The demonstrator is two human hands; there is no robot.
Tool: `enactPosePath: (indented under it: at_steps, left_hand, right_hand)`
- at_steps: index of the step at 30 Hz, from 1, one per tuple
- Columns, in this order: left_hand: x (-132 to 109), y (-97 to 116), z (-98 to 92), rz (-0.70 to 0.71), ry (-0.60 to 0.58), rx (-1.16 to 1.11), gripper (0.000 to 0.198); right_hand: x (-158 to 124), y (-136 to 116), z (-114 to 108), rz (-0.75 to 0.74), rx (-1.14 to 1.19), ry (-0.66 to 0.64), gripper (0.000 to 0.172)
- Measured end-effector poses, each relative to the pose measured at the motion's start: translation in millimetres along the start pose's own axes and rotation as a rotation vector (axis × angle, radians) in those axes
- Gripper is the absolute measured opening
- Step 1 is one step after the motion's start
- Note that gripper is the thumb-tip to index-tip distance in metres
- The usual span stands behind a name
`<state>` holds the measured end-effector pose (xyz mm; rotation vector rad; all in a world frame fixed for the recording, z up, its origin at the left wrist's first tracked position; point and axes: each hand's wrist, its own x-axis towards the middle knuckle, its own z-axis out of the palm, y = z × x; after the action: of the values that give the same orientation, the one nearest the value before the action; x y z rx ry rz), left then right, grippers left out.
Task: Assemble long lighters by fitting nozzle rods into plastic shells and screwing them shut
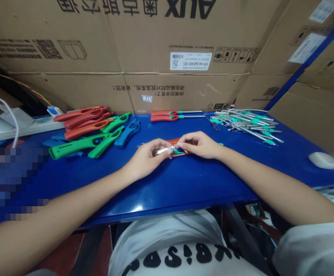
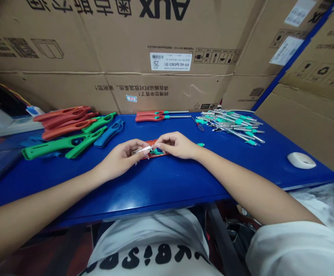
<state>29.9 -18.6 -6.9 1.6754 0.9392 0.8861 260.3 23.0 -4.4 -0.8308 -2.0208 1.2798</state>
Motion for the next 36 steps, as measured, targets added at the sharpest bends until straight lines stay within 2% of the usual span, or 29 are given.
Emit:
enactPosePath:
  at_steps: [14, 26, 36]
  left_hand:
    - [0, -6, 1.9, 0.027, 0.006, 0.051, 0.031]
    - [-3, -3, 3.9, 0.03, 0.018, 0.113, 0.026]
    - [-7, -3, 9.9, 0.056, 0.061, 0.219, 0.021]
  right_hand:
    - [-1, -1, 5, -0.003, 0.022, 0.023, 0.032]
    - [-3, -8, 16, 0.029, -0.06, 0.09, 0.039]
    - [-4, -8, 22, 0.045, -0.13, 0.13, 0.034]
